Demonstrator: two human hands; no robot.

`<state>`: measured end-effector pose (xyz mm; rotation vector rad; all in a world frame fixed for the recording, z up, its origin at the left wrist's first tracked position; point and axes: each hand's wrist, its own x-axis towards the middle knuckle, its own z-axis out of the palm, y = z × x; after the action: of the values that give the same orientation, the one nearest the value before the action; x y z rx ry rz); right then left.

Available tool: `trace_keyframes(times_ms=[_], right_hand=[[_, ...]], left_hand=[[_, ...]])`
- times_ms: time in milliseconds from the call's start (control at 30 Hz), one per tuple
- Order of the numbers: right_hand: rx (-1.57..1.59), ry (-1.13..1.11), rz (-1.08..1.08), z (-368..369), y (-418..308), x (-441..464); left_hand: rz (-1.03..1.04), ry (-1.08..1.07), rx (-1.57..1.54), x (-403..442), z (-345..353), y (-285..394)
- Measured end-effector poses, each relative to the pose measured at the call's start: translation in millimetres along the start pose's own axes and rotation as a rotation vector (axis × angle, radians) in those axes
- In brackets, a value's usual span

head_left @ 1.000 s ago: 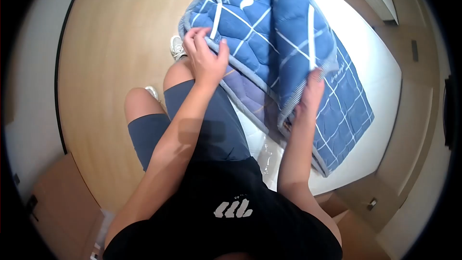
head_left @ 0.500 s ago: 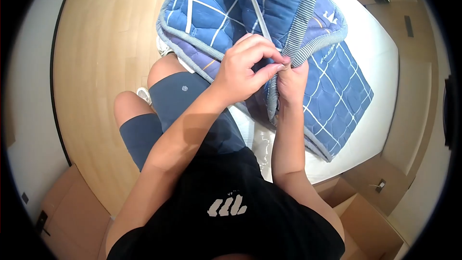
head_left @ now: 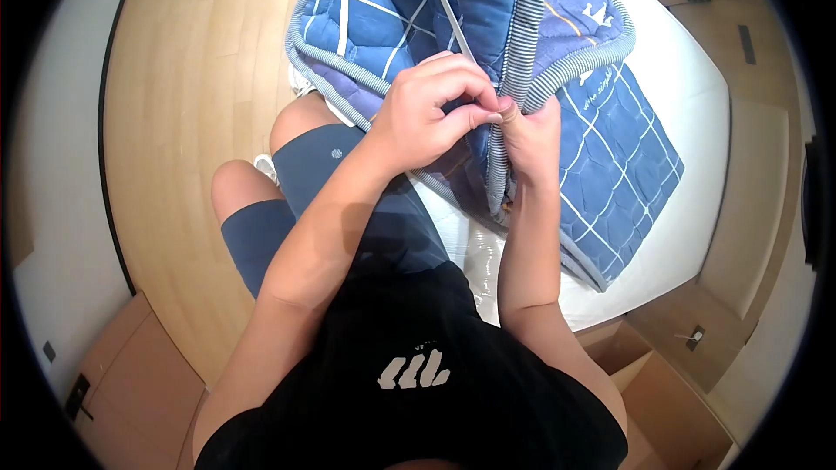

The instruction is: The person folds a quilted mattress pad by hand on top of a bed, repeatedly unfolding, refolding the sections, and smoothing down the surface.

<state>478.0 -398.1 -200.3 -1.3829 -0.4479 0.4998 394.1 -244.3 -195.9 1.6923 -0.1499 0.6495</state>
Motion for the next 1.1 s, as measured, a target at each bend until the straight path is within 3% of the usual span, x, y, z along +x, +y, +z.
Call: trace_keyframes(times_ms=[167, 467, 567, 600, 667, 700, 800, 867, 933, 1033, 1100], right_hand=[[-0.070, -0.089, 0.053, -6, 0, 4], [-0.072, -0.107, 0.080, -3, 1, 4], [-0.101, -0.050, 0.082, -11, 15, 0], [-0.109, -0.021, 0.086, -13, 20, -1], [-0.148, 0.090, 0.019, -16, 20, -3], [-0.142, 0.140, 0.032, -21, 22, -4], [-0.067, 0.343, 0.018, -34, 25, -4], [0.003, 0.437, 0.026, -45, 25, -3], [0.061, 0.453, 0.075, -64, 23, -4], [0.176, 0.533, 0.114, -70, 27, -2], [0.135, 0.566, 0.126, -71, 33, -1]], left_hand=[[-0.095, -0.177, -0.073, 4, -13, -2], [-0.322, -0.142, -0.339, -8, -16, -8], [-0.308, -0.007, -0.474, -20, -33, -11], [-0.264, 0.116, -0.456, -28, -47, -17], [-0.381, 0.528, -0.434, -57, -89, -39], [-0.244, 0.571, -0.653, -70, -124, -50], [-0.307, 1.042, -0.999, -157, -247, -75], [-0.312, 1.239, -0.881, -237, -307, -82], [-0.478, 1.534, -0.575, -277, -315, -64], [-0.833, 1.580, -0.195, -302, -291, -45], [-0.902, 1.430, -0.151, -318, -279, -58]])
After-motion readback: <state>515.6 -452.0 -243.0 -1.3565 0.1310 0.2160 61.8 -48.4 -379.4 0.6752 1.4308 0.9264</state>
